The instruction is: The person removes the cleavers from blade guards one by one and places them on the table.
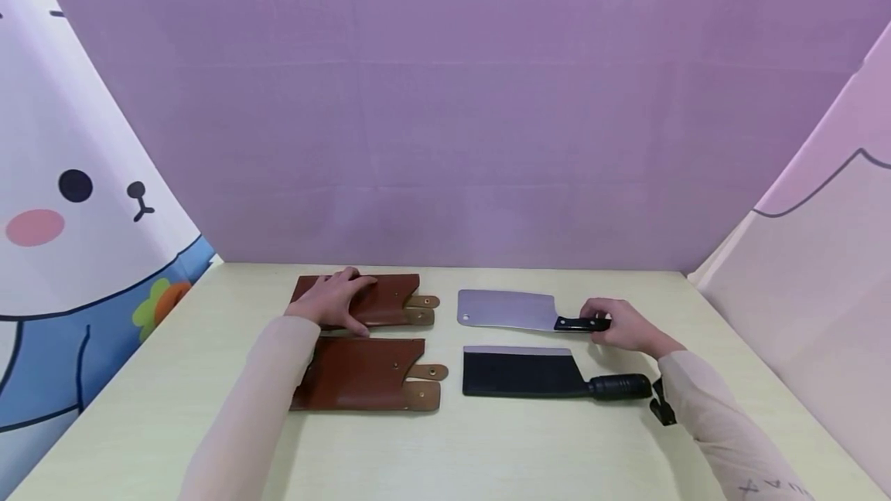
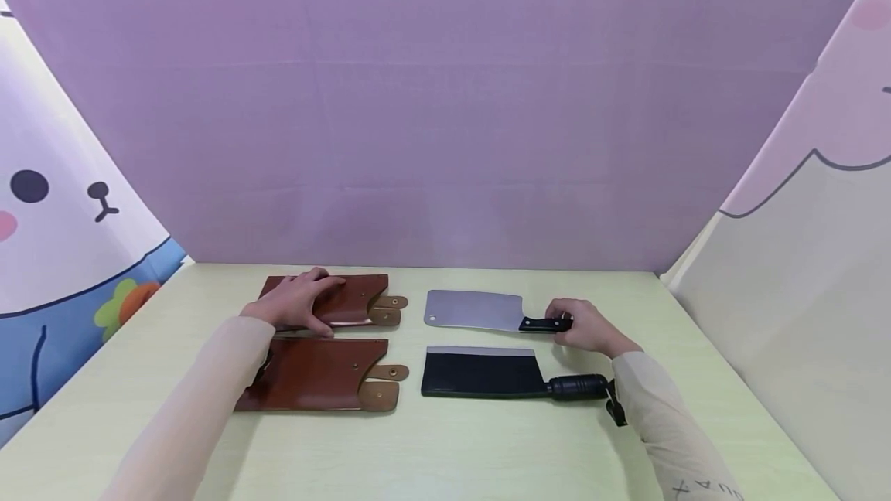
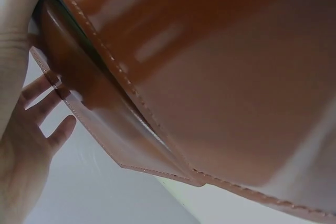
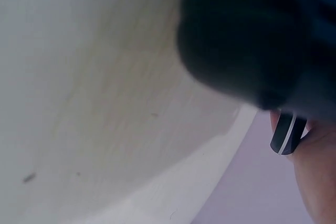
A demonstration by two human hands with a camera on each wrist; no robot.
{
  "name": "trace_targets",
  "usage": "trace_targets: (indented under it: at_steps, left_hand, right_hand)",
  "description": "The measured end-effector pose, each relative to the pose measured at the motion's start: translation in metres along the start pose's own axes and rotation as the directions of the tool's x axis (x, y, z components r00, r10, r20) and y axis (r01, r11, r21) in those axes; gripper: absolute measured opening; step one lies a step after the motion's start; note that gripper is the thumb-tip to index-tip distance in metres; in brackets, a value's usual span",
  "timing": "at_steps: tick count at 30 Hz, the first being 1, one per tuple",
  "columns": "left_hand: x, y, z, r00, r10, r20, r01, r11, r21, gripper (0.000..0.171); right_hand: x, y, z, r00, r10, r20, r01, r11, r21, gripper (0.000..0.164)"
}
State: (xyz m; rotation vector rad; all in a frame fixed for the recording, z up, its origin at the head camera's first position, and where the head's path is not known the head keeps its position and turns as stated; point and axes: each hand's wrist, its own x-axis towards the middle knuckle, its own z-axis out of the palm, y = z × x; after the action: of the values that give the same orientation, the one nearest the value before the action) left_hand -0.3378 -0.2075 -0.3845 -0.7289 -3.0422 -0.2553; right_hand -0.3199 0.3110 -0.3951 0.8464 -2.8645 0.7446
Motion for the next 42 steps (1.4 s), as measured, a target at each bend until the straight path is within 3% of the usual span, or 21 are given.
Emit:
trace_targets:
  at_steps: [25,42]
  left_hand:
    - [0.002,0.003,-0.004,0.995,0.008,0.095,0.0,0.997,-0.08,0.092]
    - [0.004,0.002,-0.004,0.989,-0.015,0.15,0.027,0.996,-0.082,0.092]
  right_hand:
    - [0.005,0.006,0.001,0.999,0.039,0.021,-0.037,0.996,-0.082,0.028]
    - [0.008,0.011,0.003,1.0,-0.005,0.004,0.006,0.988,-0.153,0.027]
